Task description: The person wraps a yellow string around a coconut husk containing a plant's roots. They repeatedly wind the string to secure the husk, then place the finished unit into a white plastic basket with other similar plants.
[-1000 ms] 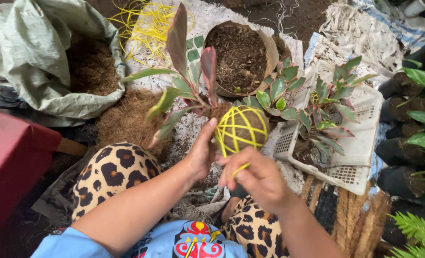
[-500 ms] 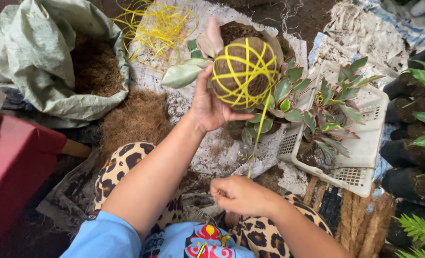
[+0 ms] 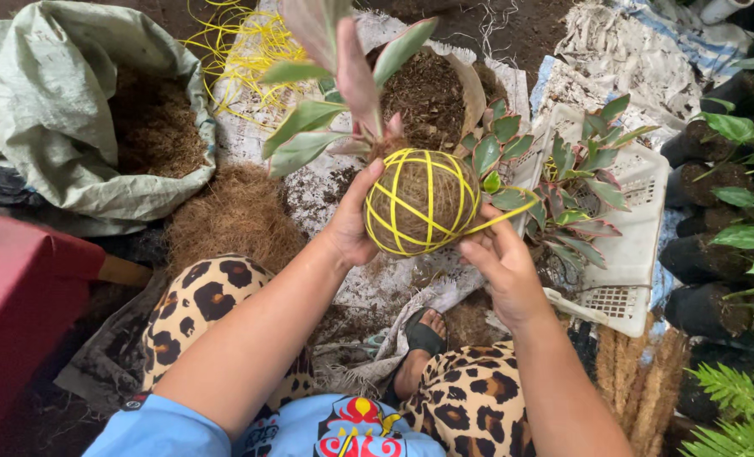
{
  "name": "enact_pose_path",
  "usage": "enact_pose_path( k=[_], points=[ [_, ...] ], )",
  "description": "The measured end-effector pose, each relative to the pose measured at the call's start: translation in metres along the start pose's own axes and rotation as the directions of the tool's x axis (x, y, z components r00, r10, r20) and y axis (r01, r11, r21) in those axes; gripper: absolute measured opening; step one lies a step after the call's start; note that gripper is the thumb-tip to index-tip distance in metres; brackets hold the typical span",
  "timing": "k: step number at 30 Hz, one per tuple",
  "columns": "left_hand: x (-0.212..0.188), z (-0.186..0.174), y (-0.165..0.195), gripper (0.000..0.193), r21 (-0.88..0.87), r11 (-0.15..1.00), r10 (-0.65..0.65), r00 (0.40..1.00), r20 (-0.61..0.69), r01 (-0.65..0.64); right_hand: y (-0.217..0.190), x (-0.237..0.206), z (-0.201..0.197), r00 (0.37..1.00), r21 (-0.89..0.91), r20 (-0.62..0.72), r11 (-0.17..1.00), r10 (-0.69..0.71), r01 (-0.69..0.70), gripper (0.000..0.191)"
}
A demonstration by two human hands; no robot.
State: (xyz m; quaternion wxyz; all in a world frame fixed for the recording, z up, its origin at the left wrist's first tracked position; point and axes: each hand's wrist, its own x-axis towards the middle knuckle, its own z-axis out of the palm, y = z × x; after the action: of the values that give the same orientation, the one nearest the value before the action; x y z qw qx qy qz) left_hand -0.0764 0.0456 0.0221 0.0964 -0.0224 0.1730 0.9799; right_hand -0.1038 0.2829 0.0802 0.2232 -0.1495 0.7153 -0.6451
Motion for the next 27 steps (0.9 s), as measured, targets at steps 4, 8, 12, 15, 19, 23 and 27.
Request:
enact_pose_path(
  k=[4,8,12,15,19,23,27],
  points=[
    [-0.014,-0.003,0.004,0.074,-0.005,0.999,0.035,0.997,-0.073,-0.035,-0.011,-0.011,0.006,0.988,-0.124,-0.142,0.991,-0.069,0.051,0.036],
    [-0.025,0.009,0.016,0.07,-0.072,0.994,0.069,0.991,-0.116,-0.077,-0.024,-0.029,0.022,0.952,-0.271,-0.098,0.928,-0.289,0.254,0.034],
    [-0.036,0.026,0.016,0.074,-0.032,0.983,0.177,0.981,-0.078,-0.179,-0.029,-0.043,0.044,0.865,-0.175,-0.142,0.873,-0.48,0.456,0.031],
    [-0.046,0.033,0.015,0.075,-0.062,0.983,0.168,0.984,-0.056,-0.171,-0.031,-0.043,0.053,0.823,0.046,-0.113,0.825,-0.556,0.563,0.028],
    [-0.052,0.033,0.019,0.076,-0.096,0.976,0.195,0.981,0.002,-0.194,-0.036,-0.039,0.058,0.855,0.212,-0.068,0.83,-0.514,0.516,0.029],
    [-0.052,0.024,0.015,0.067,-0.073,0.992,0.095,0.99,-0.107,-0.103,-0.038,-0.028,0.051,0.95,0.406,-0.018,0.866,-0.312,0.292,0.031],
    [-0.049,0.006,0.011,0.066,-0.011,0.999,-0.037,0.99,-0.137,0.036,-0.03,-0.011,0.04,0.988,0.364,0.021,0.921,-0.155,0.137,0.032]
  ],
)
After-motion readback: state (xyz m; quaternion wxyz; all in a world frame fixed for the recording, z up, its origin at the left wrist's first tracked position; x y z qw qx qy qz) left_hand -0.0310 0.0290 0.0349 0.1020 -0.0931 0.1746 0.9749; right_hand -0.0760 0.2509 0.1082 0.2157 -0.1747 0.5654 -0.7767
